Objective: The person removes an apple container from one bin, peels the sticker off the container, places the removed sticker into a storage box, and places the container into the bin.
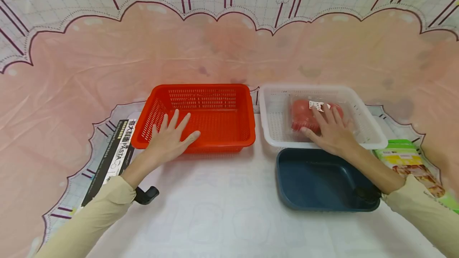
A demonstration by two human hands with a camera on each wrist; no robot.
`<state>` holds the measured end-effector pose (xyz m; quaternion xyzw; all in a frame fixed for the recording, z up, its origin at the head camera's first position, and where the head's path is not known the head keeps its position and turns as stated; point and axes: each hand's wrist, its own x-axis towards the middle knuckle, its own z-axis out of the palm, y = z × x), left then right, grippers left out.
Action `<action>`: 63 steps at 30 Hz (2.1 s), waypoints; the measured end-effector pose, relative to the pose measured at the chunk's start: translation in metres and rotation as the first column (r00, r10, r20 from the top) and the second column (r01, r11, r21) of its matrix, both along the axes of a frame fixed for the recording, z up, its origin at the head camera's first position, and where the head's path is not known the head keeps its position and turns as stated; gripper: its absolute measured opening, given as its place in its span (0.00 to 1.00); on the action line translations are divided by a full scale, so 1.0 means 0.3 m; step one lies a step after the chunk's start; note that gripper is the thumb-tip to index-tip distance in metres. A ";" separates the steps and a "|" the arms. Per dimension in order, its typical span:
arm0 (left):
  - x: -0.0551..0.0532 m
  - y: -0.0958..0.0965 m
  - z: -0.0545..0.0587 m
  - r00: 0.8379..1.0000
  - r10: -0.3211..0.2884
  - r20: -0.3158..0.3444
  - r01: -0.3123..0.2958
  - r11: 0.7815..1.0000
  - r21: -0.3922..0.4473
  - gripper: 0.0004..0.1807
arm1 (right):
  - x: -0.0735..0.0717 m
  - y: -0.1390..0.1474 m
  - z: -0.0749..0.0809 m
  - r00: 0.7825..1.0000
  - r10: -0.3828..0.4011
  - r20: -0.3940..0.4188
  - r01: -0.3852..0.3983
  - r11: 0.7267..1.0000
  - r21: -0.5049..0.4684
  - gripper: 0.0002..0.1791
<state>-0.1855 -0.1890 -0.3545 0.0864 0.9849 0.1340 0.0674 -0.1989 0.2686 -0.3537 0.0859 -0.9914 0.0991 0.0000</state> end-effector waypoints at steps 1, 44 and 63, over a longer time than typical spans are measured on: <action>0.001 0.005 0.000 1.000 -0.004 0.000 0.004 1.000 0.007 0.48 | -0.003 0.004 -0.001 1.000 0.008 -0.012 -0.008 1.000 0.007 0.49; 0.040 0.204 0.027 0.986 -0.164 -0.003 0.156 0.931 0.330 0.41 | -0.088 0.151 0.009 0.999 -0.026 -0.022 0.024 0.995 -0.101 0.47; 0.070 0.407 0.032 0.978 -0.205 -0.026 0.187 0.827 0.529 0.38 | -0.165 0.248 0.023 0.991 -0.027 0.129 0.050 0.983 -0.178 0.48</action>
